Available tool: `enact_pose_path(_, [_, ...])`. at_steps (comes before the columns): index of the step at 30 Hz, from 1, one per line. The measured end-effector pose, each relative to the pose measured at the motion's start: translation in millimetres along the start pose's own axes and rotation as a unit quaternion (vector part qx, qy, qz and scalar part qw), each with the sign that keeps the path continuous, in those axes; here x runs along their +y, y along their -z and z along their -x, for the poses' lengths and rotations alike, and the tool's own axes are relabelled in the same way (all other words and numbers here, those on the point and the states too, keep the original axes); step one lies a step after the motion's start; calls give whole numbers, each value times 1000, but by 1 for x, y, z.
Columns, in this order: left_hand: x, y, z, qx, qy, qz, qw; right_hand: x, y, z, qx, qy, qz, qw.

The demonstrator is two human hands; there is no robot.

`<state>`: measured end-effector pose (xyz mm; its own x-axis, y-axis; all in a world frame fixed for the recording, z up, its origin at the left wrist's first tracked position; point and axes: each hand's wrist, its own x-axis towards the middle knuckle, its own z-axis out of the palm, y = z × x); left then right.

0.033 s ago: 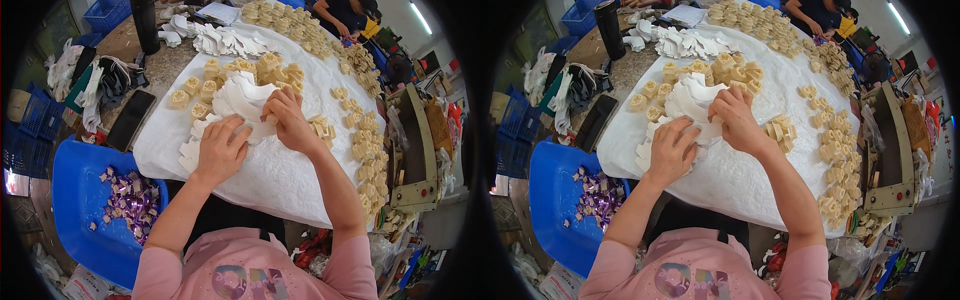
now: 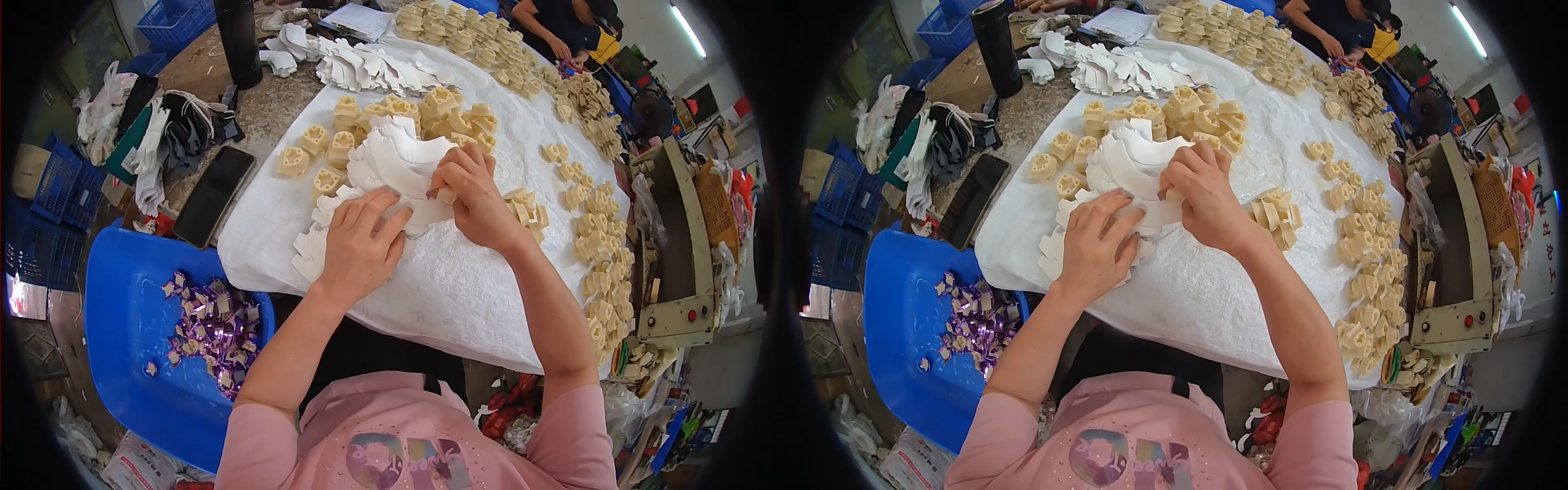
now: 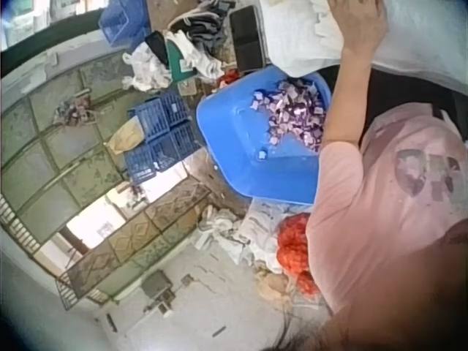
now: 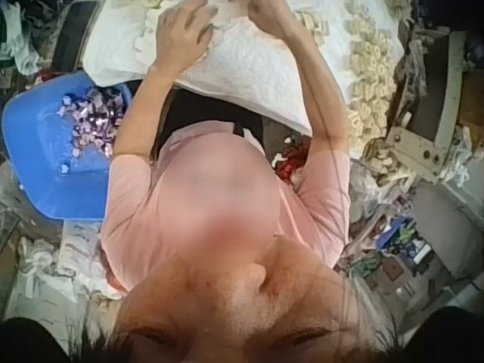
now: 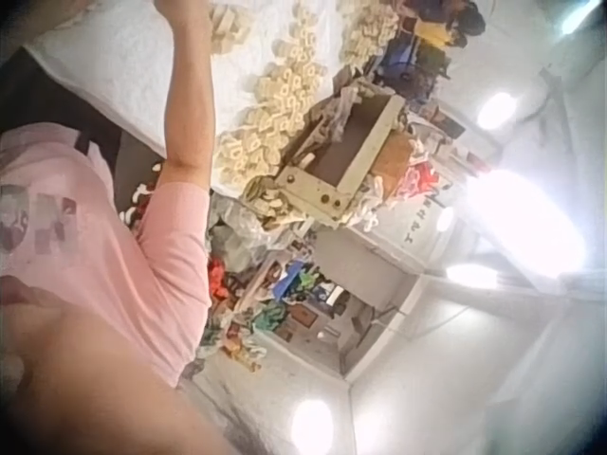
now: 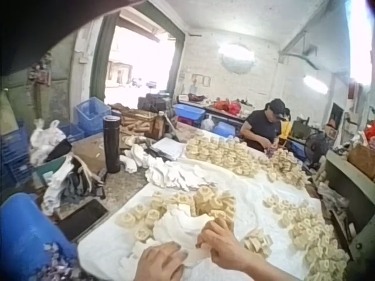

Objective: Applying adhesive strips to shoe heel components in a manufacturing workshop.

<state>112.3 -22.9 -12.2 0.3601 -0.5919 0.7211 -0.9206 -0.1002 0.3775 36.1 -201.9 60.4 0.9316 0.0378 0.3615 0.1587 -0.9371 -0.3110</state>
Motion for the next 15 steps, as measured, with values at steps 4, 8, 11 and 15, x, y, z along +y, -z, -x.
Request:
enact_pose_path(4, [-4,0,0,9,21,18,1000,19,16,21,37,-71,12,997])
enact_pose_path(8, [1,-2,-1,0,20,8,1000,8,29,22,74,-114,-75,988])
enact_pose_path(11, [1,-2,-1,0,22,3,1000,-2,19,14,86,-54,-12,995])
enact_pose_path(15, [4,-3,-2,-6,23,1,1000,-3,0,2,48,-6,116,992])
